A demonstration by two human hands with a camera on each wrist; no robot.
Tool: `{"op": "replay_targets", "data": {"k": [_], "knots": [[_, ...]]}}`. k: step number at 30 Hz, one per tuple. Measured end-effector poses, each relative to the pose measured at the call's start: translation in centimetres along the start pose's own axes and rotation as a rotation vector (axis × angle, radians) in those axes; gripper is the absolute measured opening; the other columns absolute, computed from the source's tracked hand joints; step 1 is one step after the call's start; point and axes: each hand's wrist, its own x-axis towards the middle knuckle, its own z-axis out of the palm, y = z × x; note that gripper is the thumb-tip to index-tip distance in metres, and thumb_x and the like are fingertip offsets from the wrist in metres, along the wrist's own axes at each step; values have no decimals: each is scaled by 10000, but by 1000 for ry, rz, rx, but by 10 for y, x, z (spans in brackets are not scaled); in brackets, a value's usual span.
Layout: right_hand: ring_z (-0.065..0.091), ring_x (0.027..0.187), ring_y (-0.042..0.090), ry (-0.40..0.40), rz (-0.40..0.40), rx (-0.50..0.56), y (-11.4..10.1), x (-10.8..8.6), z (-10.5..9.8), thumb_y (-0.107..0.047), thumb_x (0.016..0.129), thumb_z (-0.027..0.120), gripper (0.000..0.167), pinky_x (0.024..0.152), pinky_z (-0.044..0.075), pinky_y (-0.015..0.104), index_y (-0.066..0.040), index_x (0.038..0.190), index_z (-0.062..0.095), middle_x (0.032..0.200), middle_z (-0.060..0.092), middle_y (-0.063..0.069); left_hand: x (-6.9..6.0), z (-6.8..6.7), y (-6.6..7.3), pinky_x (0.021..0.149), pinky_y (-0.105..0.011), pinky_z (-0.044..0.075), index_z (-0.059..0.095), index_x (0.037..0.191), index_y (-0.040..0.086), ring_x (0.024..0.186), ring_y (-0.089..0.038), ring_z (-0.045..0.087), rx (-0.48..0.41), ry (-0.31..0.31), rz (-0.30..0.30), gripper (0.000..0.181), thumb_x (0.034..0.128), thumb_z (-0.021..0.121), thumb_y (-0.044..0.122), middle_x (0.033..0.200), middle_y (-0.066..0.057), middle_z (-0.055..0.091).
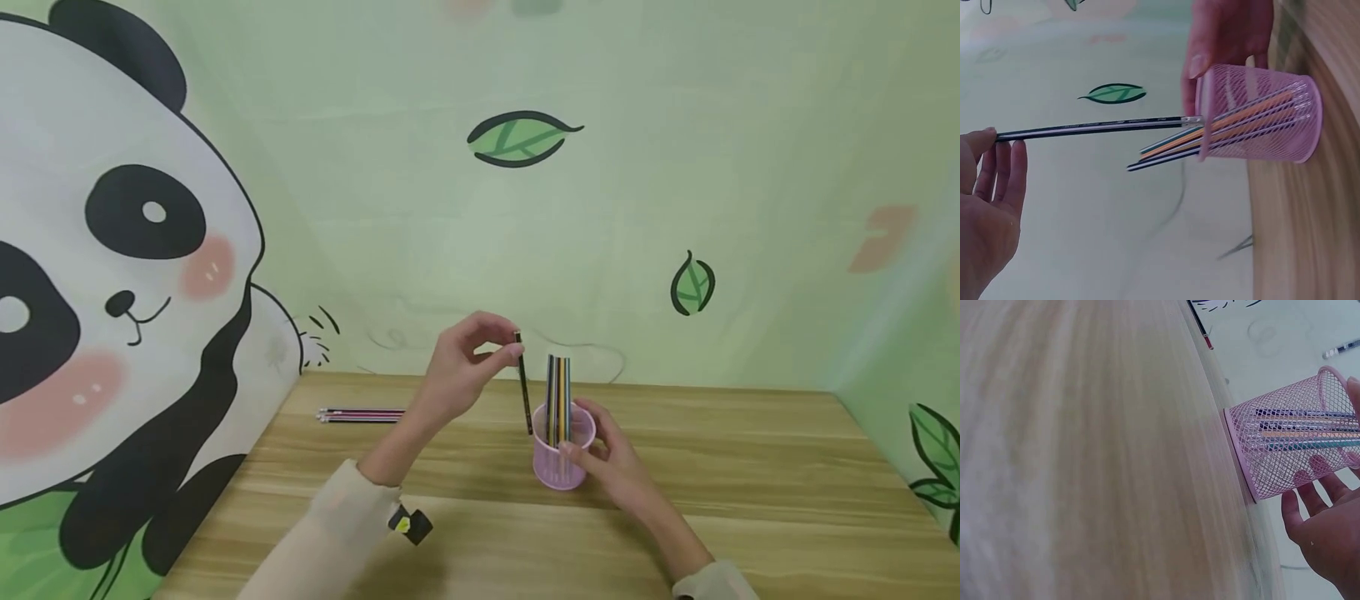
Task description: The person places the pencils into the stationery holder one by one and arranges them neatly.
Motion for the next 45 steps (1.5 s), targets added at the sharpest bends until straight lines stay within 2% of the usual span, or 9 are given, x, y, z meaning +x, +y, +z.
{"op": "replay_targets", "data": {"k": [2, 5, 7, 9, 15, 23, 30, 33, 45], "knots": [[377, 1493, 442, 0, -2, -5, 0, 1, -1, -148, 1035, 705, 709, 1166, 386, 526, -84, 1630, 325, 1665, 353, 233, 1, 5, -4, 830, -371, 643, 700, 1179, 42, 944, -209, 708, -11, 17, -10, 195, 993, 754, 67, 1056, -122, 709], [398, 1477, 441, -8, -9, 1, 1, 1, -1, -139, 1033, 705, 712, 1113, 449, 331, -74, 1630, 323, 1653, 370, 236, 2, 10, -8, 832, -368, 643, 700, 1182, 42, 941, -164, 704, -16, 30, -16, 196, 995, 750, 66, 1061, -117, 712], [396, 1478, 440, -13, -12, 9, 1, 2, -1, -136, 1033, 705, 713, 1067, 443, 223, -70, 1631, 321, 1650, 377, 234, 4, 12, -9, 835, -371, 643, 697, 1181, 44, 942, -144, 701, -21, 34, -9, 192, 998, 747, 71, 1063, -113, 711], [386, 1487, 434, -16, -16, 10, 1, 2, -1, -138, 1035, 702, 714, 1050, 426, 181, -65, 1631, 317, 1648, 382, 230, 6, 14, -8, 835, -378, 644, 693, 1179, 45, 941, -141, 700, -24, 39, 2, 187, 1002, 744, 79, 1060, -114, 709], [384, 1488, 421, -13, -37, 8, 1, 2, -1, -124, 1042, 689, 696, 1061, 412, 177, -43, 1625, 317, 1626, 422, 219, 9, 20, -11, 828, -357, 639, 694, 1176, 68, 952, -142, 700, -1, 49, -22, 184, 1007, 748, 119, 1056, -89, 720], [387, 1476, 420, 1, -26, 13, 1, 1, -4, -119, 1037, 695, 701, 1040, 422, 155, -41, 1622, 318, 1631, 408, 231, 4, 42, -48, 787, -302, 631, 723, 1152, 116, 920, -102, 694, 50, 62, -117, 168, 991, 770, 128, 1016, -4, 730], [389, 1474, 427, -1, -23, 11, -4, 0, -3, -130, 1037, 698, 696, 1031, 435, 171, -58, 1620, 325, 1633, 402, 235, -2, 50, -67, 790, -278, 621, 725, 1155, 109, 920, -89, 689, 96, 45, -203, 178, 985, 774, 110, 1009, 19, 731], [375, 1479, 439, -4, -25, 12, -4, -1, -2, -119, 1036, 695, 701, 1032, 437, 177, -41, 1620, 315, 1638, 383, 254, -4, 52, -71, 792, -263, 613, 723, 1162, 104, 921, -72, 687, 116, 32, -231, 183, 986, 772, 106, 1009, 26, 730], [364, 1484, 455, -3, -29, 27, 0, 0, -2, -103, 1032, 696, 699, 1032, 442, 174, -35, 1618, 322, 1646, 359, 272, -6, 54, -82, 779, -236, 609, 704, 1153, 75, 901, -80, 672, 177, 61, -251, 208, 962, 787, 64, 1012, 7, 715]]}}
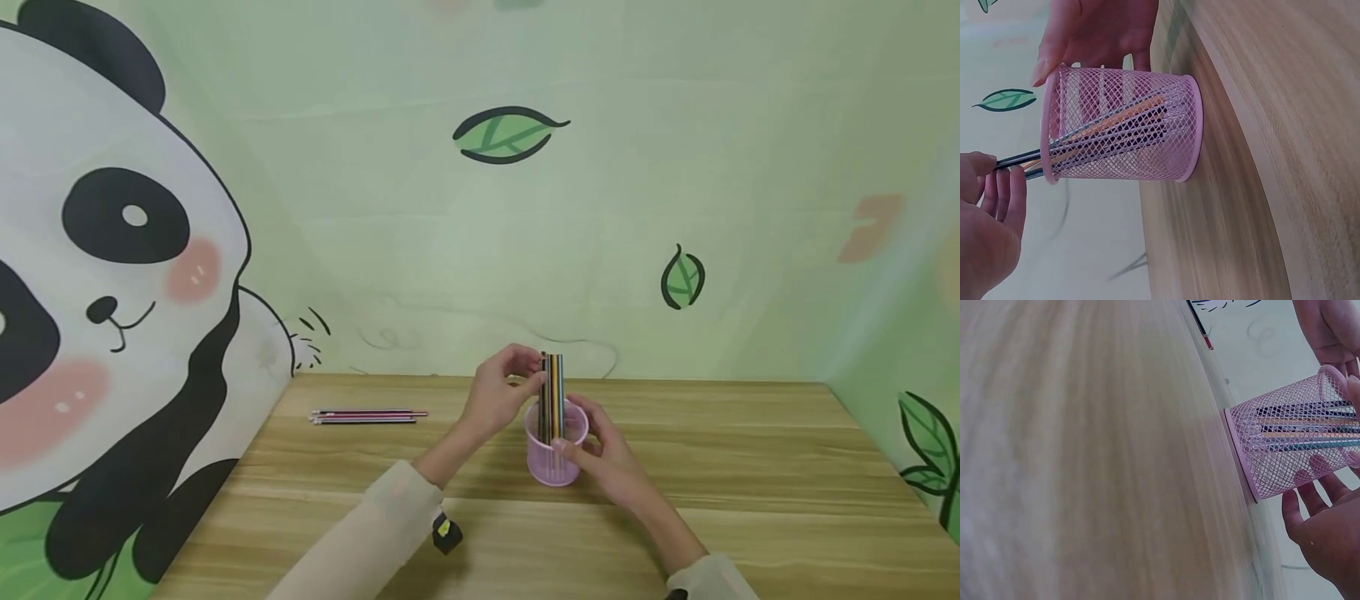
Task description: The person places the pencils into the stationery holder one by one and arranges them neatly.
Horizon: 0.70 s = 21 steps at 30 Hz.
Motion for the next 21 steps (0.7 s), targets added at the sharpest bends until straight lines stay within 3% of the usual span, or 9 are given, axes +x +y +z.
{"op": "replay_targets", "data": {"k": [10, 16, 18, 21], "knots": [[356, 1500, 432, 2, 14, -15, 0, 1, 0, -132, 1038, 695, 712, 1041, 424, 171, -46, 1629, 307, 1658, 360, 244, -3, -3, -9, 799, -226, 601, 706, 1151, 65, 904, -77, 674, 44, -39, -52, 212, 957, 791, 64, 1010, 9, 714], [364, 1498, 431, 5, 14, -20, 1, 1, 0, -131, 1038, 696, 707, 1043, 427, 179, -52, 1629, 315, 1651, 373, 241, -9, -12, -18, 837, -242, 594, 721, 1164, 105, 940, -94, 684, 79, -73, -79, 195, 980, 781, 133, 1030, 34, 724], [370, 1495, 428, 6, 18, -23, 1, 1, 0, -129, 1036, 697, 706, 1079, 438, 249, -56, 1628, 319, 1647, 380, 239, -12, -18, -22, 853, -258, 592, 723, 1164, 115, 951, -100, 684, 96, -84, -75, 186, 989, 776, 151, 1037, 40, 726], [379, 1492, 427, 9, 24, -32, 1, 1, -1, -138, 1036, 701, 707, 1145, 420, 446, -61, 1628, 322, 1643, 389, 238, -16, -29, -28, 877, -283, 589, 724, 1163, 128, 964, -104, 685, 129, -99, -70, 183, 995, 774, 179, 1051, 46, 729]]}}
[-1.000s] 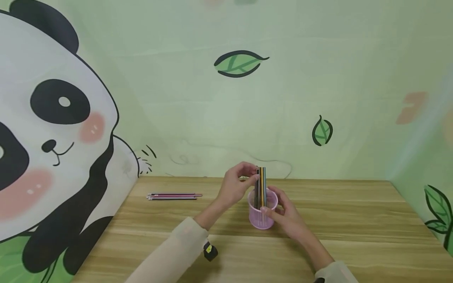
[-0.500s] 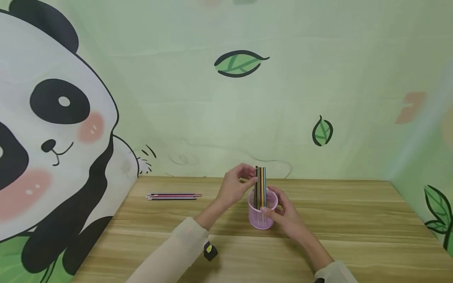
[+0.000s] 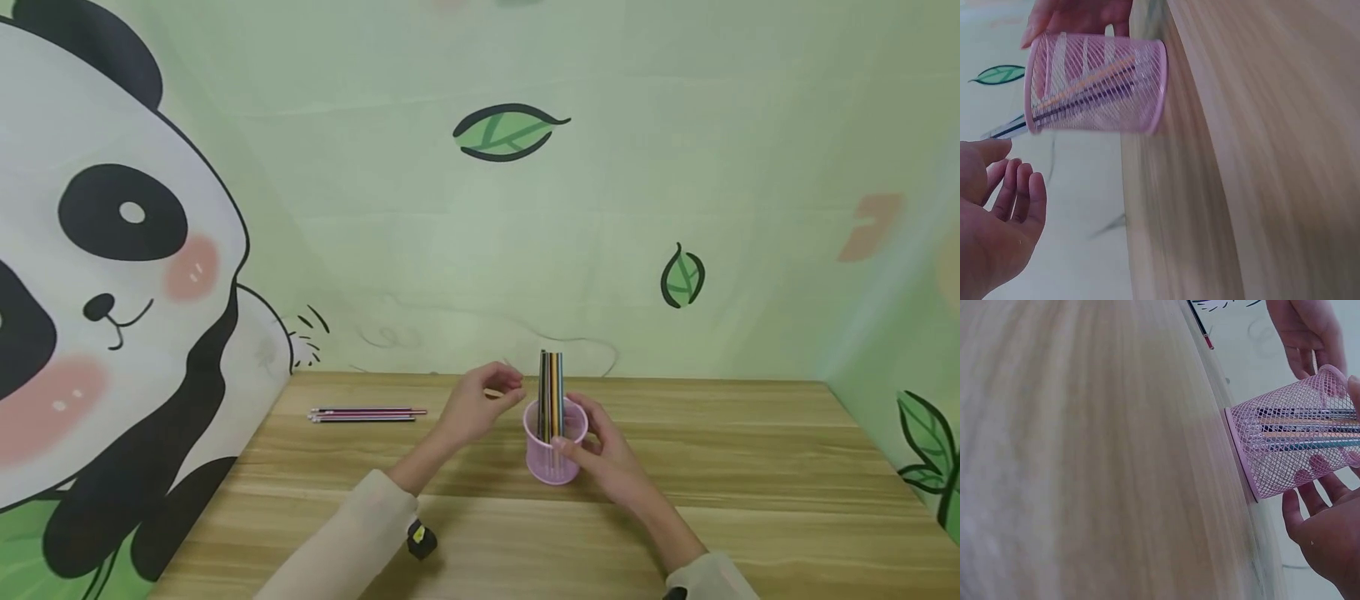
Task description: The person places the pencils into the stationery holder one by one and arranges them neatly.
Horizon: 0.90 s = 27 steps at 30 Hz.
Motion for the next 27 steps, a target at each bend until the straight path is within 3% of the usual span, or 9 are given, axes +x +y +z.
{"op": "replay_targets", "data": {"k": [3, 5, 11, 15, 18, 23, 27], "knots": [[374, 1498, 432, 0, 3, -4, -1, -1, 1, -142, 1035, 704, 711, 1171, 341, 605, -59, 1628, 320, 1644, 387, 239, -7, -13, -8, 891, -297, 586, 723, 1172, 136, 975, -107, 683, 47, -9, -6, 188, 1001, 770, 199, 1069, 48, 726], [367, 1503, 432, -1, 4, -4, -1, -1, 2, -142, 1035, 702, 712, 1176, 319, 626, -57, 1629, 317, 1646, 384, 240, -11, -22, -12, 894, -300, 586, 725, 1179, 134, 981, -109, 682, 75, -14, -13, 196, 1003, 768, 208, 1081, 43, 725], [388, 1487, 426, 3, 11, -10, 0, -1, 1, -132, 1030, 707, 712, 1168, 358, 575, -58, 1625, 323, 1632, 405, 238, -20, -56, -24, 888, -330, 601, 724, 1184, 107, 981, -134, 691, 138, -17, -9, 201, 1006, 763, 192, 1094, 0, 729], [399, 1468, 449, 1, 6, -1, 1, 0, 1, -128, 1026, 711, 712, 1098, 457, 351, -59, 1623, 328, 1622, 410, 255, -24, -80, -32, 899, -360, 604, 725, 1170, 99, 973, -144, 687, 200, -12, -17, 193, 997, 772, 171, 1079, -2, 726], [403, 1460, 457, -1, 7, 9, 0, 0, 1, -123, 1025, 711, 712, 1019, 457, 205, -58, 1622, 328, 1620, 409, 261, -28, -98, -39, 887, -355, 601, 730, 1146, 118, 959, -138, 679, 257, -8, -47, 177, 991, 781, 188, 1054, 19, 714], [422, 1446, 454, -2, 5, -5, -3, -2, 2, -125, 1029, 706, 705, 1045, 460, 286, -49, 1619, 327, 1615, 419, 258, -34, -123, -54, 835, -367, 606, 738, 1099, 94, 921, -161, 691, 311, 1, -91, 152, 968, 798, 140, 991, 0, 723], [428, 1435, 447, -3, -11, 1, -4, -3, 1, -102, 1031, 698, 696, 1039, 457, 255, -29, 1614, 325, 1602, 434, 262, -37, -135, -70, 852, -384, 604, 744, 1077, 25, 909, -189, 699, 353, -13, -105, 163, 939, 811, 79, 954, -34, 727]]}}
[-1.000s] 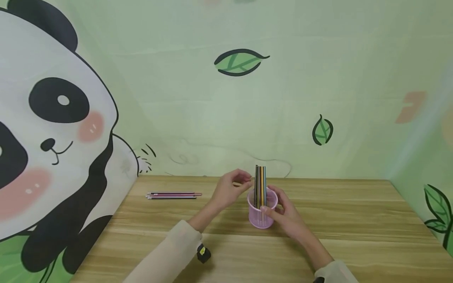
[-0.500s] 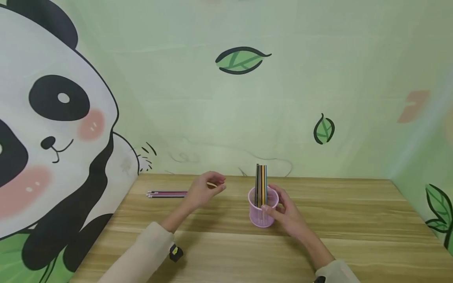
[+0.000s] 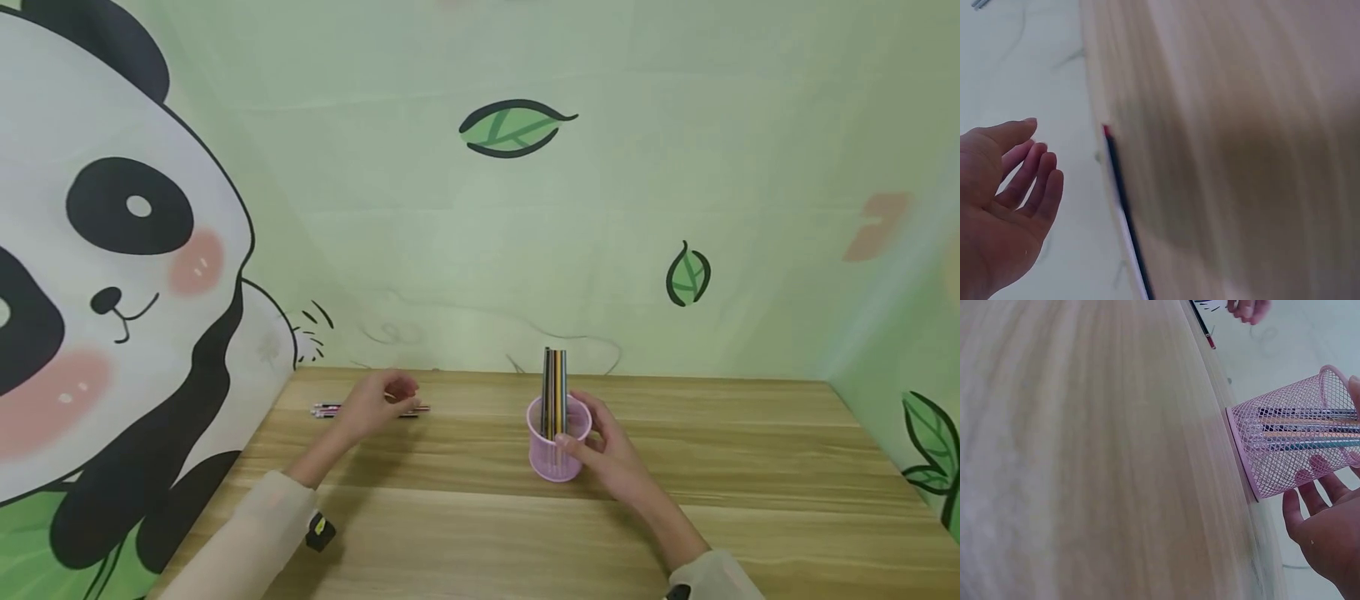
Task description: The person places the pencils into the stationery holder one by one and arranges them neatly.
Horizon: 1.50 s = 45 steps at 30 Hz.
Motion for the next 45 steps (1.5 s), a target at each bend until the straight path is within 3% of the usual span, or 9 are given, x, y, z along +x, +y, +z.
{"op": "replay_targets", "data": {"k": [4, 11, 18, 21, 25, 32, 37, 40, 45], "knots": [[422, 1446, 455, 5, -2, 6, 1, 1, -2, -96, 1027, 701, 698, 1060, 459, 246, -25, 1612, 325, 1604, 434, 258, -3, -2, -16, 844, -397, 599, 750, 1053, -9, 897, -197, 689, 70, -42, -3, 154, 922, 815, 40, 937, -55, 729], [385, 1486, 466, -1, 31, -15, 5, 0, -2, -146, 1033, 707, 718, 1162, 365, 588, -60, 1629, 317, 1637, 393, 254, -9, 1, -34, 893, -410, 582, 750, 1034, 33, 932, -187, 673, 164, -79, 2, 147, 909, 825, 19, 961, -37, 723], [391, 1481, 429, -4, 23, 8, 4, -1, -1, -135, 1040, 697, 691, 1052, 431, 209, -75, 1623, 330, 1630, 415, 231, -9, 2, -36, 919, -425, 576, 753, 1063, 47, 968, -197, 676, 200, -85, -25, 165, 915, 824, 37, 991, -32, 722], [377, 1490, 425, -9, 17, 14, 3, 0, -1, -135, 1042, 694, 693, 1033, 414, 151, -59, 1621, 321, 1637, 406, 228, -8, 1, -35, 921, -426, 575, 753, 1059, 49, 966, -200, 671, 221, -90, -28, 157, 919, 822, 40, 993, -35, 720], [369, 1503, 417, -12, 22, 10, 1, 1, -1, -143, 1043, 695, 696, 1051, 408, 165, -64, 1623, 319, 1648, 394, 218, -8, 2, -33, 926, -427, 574, 754, 1064, 49, 974, -204, 669, 239, -97, -29, 154, 923, 816, 37, 1000, -38, 719], [353, 1513, 448, -13, 48, -1, 2, 1, -1, -173, 1037, 710, 711, 1134, 427, 374, -85, 1628, 324, 1667, 351, 236, -9, 4, -33, 869, -389, 575, 737, 983, 80, 899, -167, 644, 257, -112, -24, 128, 909, 820, 16, 929, -9, 692], [358, 1507, 438, -8, 43, 11, 2, 2, 0, -157, 1034, 712, 715, 1048, 436, 190, -59, 1623, 318, 1659, 361, 245, -9, 4, -32, 805, -357, 571, 708, 902, 110, 829, -134, 620, 308, -137, -2, 156, 897, 807, -10, 864, 20, 668], [359, 1506, 438, -6, 34, 13, 1, 2, 0, -150, 1033, 711, 711, 1038, 426, 168, -56, 1620, 322, 1653, 368, 249, -8, 5, -32, 803, -347, 570, 706, 895, 118, 827, -129, 615, 359, -145, 12, 160, 902, 799, -11, 865, 25, 664], [362, 1506, 445, -3, 26, 5, 1, 3, 0, -140, 1032, 707, 699, 1153, 414, 433, -73, 1619, 332, 1650, 373, 252, -7, 7, -32, 818, -367, 580, 716, 909, 105, 852, -162, 636, 404, -157, 36, 146, 910, 781, -25, 893, 2, 678]]}}
